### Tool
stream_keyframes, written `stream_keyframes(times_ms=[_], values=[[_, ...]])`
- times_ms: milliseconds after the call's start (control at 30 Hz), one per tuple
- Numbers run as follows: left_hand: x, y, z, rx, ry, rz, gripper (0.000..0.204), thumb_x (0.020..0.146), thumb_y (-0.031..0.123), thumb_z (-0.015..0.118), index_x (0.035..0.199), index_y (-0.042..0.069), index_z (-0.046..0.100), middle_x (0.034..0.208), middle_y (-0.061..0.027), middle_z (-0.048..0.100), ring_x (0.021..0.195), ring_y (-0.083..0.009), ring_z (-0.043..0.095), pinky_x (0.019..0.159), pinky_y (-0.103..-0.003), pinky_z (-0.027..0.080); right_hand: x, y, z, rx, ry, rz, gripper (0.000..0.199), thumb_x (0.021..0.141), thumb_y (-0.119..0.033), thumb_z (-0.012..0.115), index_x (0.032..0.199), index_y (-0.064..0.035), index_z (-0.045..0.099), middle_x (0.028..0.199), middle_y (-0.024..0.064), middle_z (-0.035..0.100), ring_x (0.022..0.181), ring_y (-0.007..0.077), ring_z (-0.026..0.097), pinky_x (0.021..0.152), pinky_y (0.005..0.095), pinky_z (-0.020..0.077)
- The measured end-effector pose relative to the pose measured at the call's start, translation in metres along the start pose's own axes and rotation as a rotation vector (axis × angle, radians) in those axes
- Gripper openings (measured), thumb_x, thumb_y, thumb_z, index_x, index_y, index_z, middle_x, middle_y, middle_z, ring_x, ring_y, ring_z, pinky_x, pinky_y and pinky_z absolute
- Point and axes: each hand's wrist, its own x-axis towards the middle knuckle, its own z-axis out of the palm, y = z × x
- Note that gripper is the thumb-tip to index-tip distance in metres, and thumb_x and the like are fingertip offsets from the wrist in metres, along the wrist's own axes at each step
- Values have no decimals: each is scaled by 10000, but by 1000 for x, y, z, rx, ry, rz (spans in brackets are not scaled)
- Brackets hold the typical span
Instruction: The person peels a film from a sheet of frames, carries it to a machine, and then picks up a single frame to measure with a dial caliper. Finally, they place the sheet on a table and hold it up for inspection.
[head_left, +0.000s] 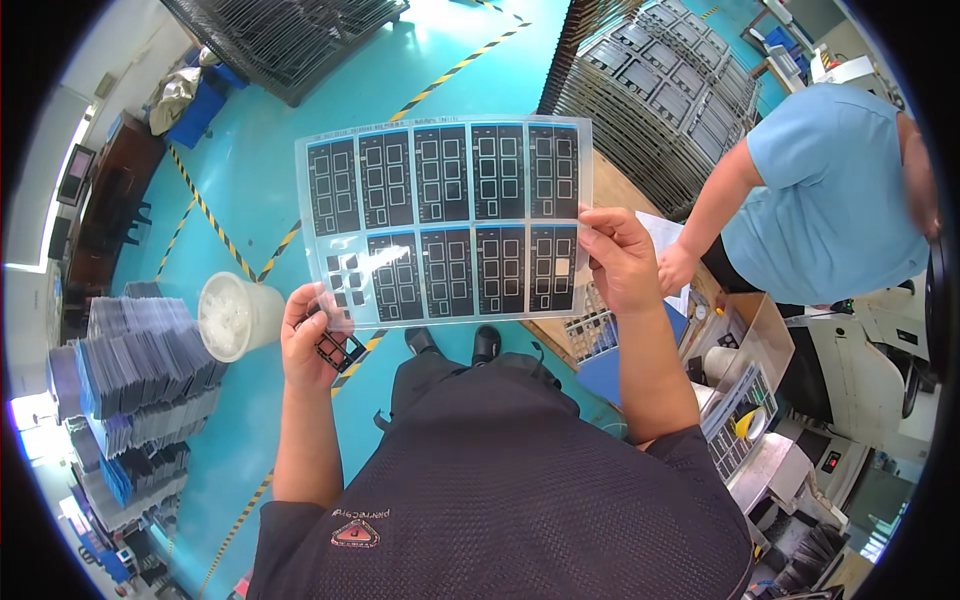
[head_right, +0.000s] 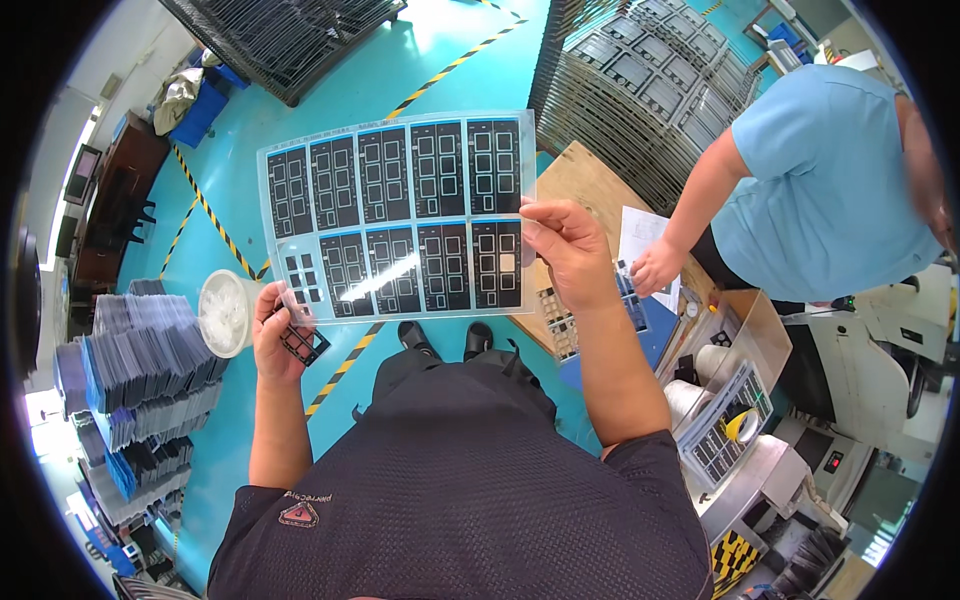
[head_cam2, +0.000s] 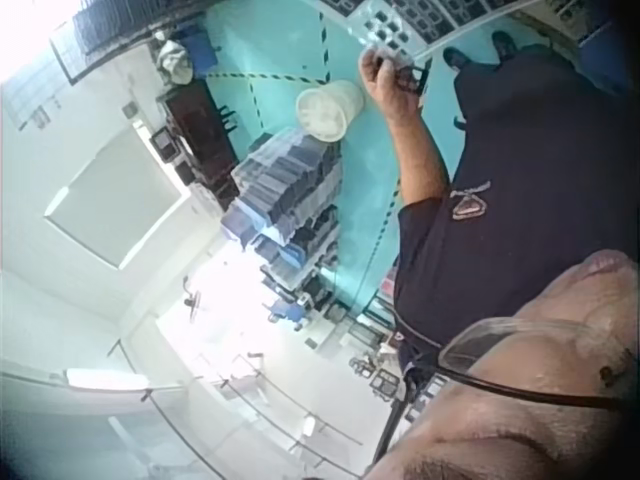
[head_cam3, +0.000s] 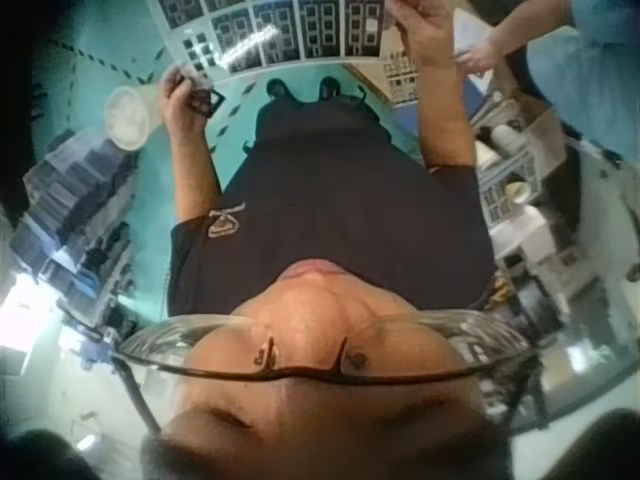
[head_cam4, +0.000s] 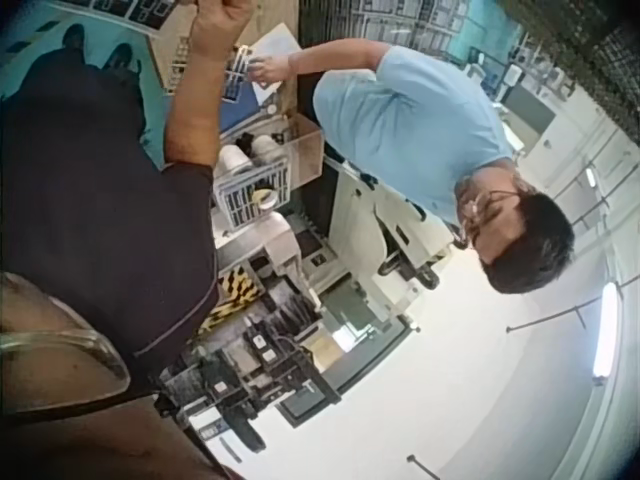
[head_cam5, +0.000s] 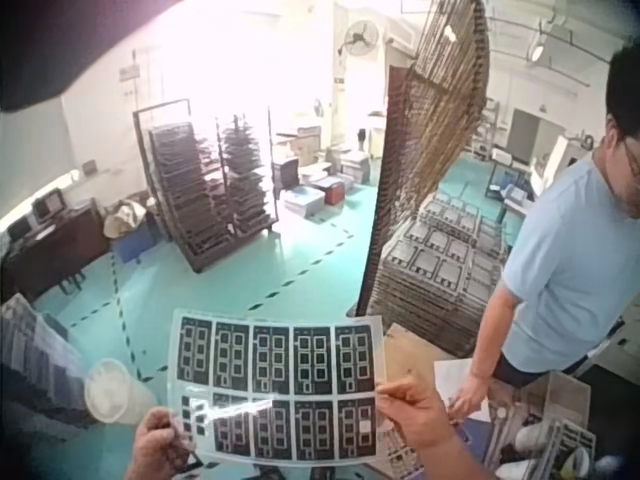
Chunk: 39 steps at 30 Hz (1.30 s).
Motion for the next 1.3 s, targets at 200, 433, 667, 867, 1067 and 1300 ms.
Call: stream_keyframes(times_ms=[200,433,667,867,1067,1300], values=[[-1,-1,-5,-17,-58,5,360,876,39,578,1231,26,524,1125,-128,632,961,-219,662,803,-345,579,0,3,-4,12,-15,-8,208,911,62,564,1090,-19,633,955,54,678,846,88,636,737,222,512],[-1,-2,-8,-29,-84,4,364,876,32,569,1237,28,524,1129,-128,630,961,-218,663,794,-343,579,-1,1,-3,14,-5,14,194,914,59,561,1075,-14,641,977,60,684,876,98,644,771,231,521],[-3,-1,-4,-37,-79,5,365,877,25,560,1240,29,527,1115,-124,634,956,-218,663,792,-345,578,-2,3,-2,39,8,22,193,910,54,569,1071,-19,646,966,53,684,879,97,643,768,233,522],[-3,1,1,-33,-73,5,374,880,32,563,1252,32,521,1093,-121,633,935,-217,660,795,-347,573,-2,5,-5,-43,93,21,178,905,25,596,1040,-60,676,865,-16,666,700,23,538,558,170,348],[-4,2,4,-54,-118,-17,372,887,24,553,1258,43,529,1055,-122,626,926,-223,647,802,-354,563,1,5,-2,-9,111,27,171,910,26,587,1037,-51,672,897,15,683,742,43,593,582,172,409],[-4,4,5,-41,-116,-32,375,878,32,568,1252,52,534,1036,-102,618,916,-213,643,800,-357,556,3,4,-2,36,100,19,175,921,48,550,1033,-33,658,996,76,692,872,133,663,745,244,538]])
